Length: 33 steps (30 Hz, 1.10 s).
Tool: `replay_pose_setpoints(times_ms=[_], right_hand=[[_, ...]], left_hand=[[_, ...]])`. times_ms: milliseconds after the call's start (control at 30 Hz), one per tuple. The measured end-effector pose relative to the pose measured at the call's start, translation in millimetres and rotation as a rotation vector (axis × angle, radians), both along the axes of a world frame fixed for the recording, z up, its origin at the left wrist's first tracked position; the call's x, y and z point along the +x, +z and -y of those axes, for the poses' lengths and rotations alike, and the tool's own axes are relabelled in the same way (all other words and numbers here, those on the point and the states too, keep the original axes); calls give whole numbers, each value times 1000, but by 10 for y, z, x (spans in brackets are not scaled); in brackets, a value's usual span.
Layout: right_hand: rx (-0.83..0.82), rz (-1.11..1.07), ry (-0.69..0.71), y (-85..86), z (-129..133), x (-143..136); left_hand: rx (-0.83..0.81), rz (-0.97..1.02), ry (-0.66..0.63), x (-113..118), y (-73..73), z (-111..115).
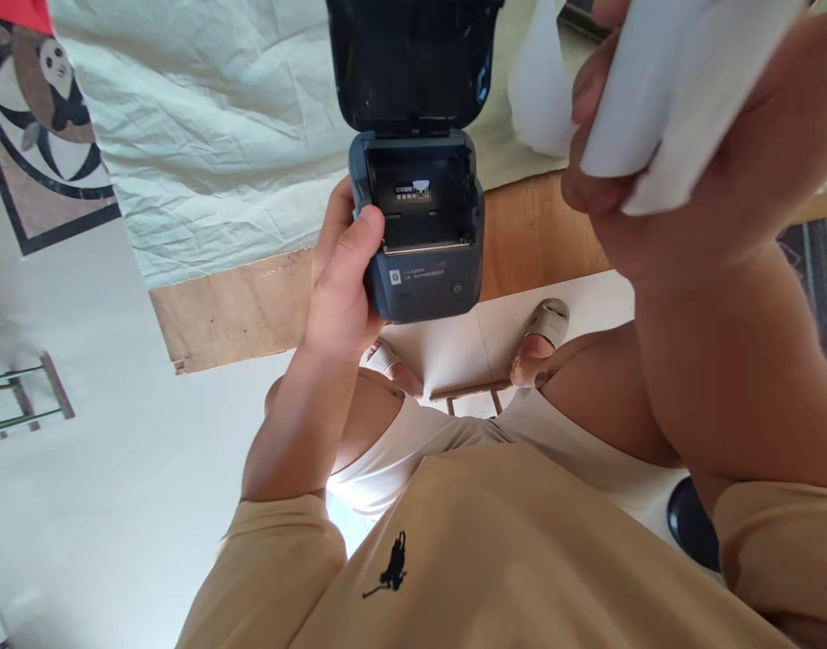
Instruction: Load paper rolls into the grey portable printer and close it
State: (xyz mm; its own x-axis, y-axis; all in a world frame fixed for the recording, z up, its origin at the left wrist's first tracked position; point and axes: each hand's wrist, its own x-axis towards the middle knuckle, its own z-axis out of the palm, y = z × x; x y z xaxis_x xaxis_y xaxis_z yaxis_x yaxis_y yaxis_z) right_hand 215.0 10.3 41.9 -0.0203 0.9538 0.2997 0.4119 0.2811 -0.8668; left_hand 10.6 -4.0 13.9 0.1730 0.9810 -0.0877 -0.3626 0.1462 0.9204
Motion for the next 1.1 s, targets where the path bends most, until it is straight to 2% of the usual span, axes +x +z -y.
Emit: replay_pose_setpoints(times_ms=[33,100,167,333,467,600,667,733,833,900,1033,1100], right_hand=[[-50,-151,-25,-65,-43,3],[-30,-228,-76,-172,-88,3],[38,-112,-72,-230,-72,10],[179,388,15,-273,16,57],[118,494,20,-308,14,45],[33,549,12,-254,66,-5],[139,470,27,-224,65,22],[333,334,-19,-230,0,114],[595,162,-247,-312,-182,318],[537,197,-344,-373,-278,422],[288,381,-197,-421,-302,453],[234,465,-150,-420,-277,427]], left_hand=[[-20,2,5,-5,3,-8],[-60,3,6,-17,6,-21],[-69,3,5,-26,5,-26],[-45,29,-3,-20,0,-23],[-47,9,2,-11,5,-22],[-45,-8,7,-11,8,-23],[-45,-9,-1,-12,9,-23],[-43,9,2,-10,8,-21],[-50,25,11,-4,8,-17],[-52,16,5,-2,9,-14],[-42,33,2,-7,9,-15],[-39,44,-4,-13,-1,-20]])
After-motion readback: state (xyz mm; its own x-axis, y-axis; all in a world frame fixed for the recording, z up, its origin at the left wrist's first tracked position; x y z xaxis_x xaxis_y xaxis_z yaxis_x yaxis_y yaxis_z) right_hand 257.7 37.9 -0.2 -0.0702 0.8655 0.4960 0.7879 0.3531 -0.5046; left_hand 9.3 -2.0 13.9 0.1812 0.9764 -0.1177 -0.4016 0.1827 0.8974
